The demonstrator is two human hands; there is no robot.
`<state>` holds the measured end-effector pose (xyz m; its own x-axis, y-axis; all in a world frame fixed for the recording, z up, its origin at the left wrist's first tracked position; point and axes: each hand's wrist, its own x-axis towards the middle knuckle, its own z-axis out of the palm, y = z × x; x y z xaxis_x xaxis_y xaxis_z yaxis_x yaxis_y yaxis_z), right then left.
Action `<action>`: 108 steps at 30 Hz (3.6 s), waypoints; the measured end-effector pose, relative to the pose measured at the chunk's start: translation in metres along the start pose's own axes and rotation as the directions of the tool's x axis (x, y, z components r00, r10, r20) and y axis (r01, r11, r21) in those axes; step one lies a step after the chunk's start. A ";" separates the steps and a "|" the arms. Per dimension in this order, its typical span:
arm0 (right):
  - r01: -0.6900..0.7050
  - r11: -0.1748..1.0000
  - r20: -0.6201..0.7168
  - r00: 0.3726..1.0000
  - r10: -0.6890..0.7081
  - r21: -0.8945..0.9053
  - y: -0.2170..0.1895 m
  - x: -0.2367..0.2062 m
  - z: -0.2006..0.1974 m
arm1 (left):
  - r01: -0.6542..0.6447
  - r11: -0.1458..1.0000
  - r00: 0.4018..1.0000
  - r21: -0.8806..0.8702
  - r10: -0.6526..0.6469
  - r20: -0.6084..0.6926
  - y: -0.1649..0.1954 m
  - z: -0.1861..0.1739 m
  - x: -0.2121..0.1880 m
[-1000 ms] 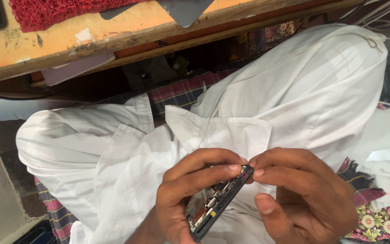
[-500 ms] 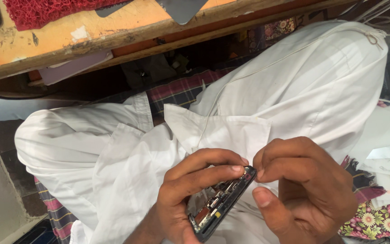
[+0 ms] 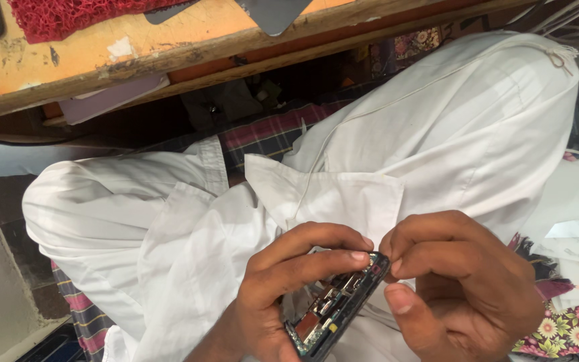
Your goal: The person disassembles a smartphone, removes the back cover, and manipulates internal components including the battery and ribbon cables. They then reassemble the phone and apply a protective film to the screen.
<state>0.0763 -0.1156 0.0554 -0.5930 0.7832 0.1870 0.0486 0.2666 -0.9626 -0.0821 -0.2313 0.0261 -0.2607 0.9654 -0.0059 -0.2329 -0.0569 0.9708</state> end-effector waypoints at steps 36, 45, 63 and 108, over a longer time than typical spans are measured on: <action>0.042 0.977 -0.007 0.999 -0.041 0.211 0.013 -0.011 0.011 | -0.208 0.978 0.977 0.031 0.209 -0.030 -0.006 -0.006 0.006; 0.058 0.989 -0.029 0.998 -0.054 0.136 0.014 -0.010 0.011 | -0.186 0.982 0.982 0.044 0.187 -0.028 -0.006 -0.007 0.006; 0.048 0.999 -0.040 0.998 -0.047 0.023 0.003 -0.002 0.010 | -0.172 0.985 0.984 -0.017 0.171 -0.043 -0.010 -0.004 0.004; 0.012 0.982 0.047 0.999 -0.021 0.188 0.004 -0.006 -0.009 | -0.224 0.972 0.972 0.065 0.218 0.084 0.003 -0.002 0.000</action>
<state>0.0871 -0.1141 0.0523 -0.6308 0.7503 0.1978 -0.1104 0.1655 -0.9800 -0.0840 -0.2322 0.0283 -0.2259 0.9475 0.2262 -0.1073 -0.2550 0.9610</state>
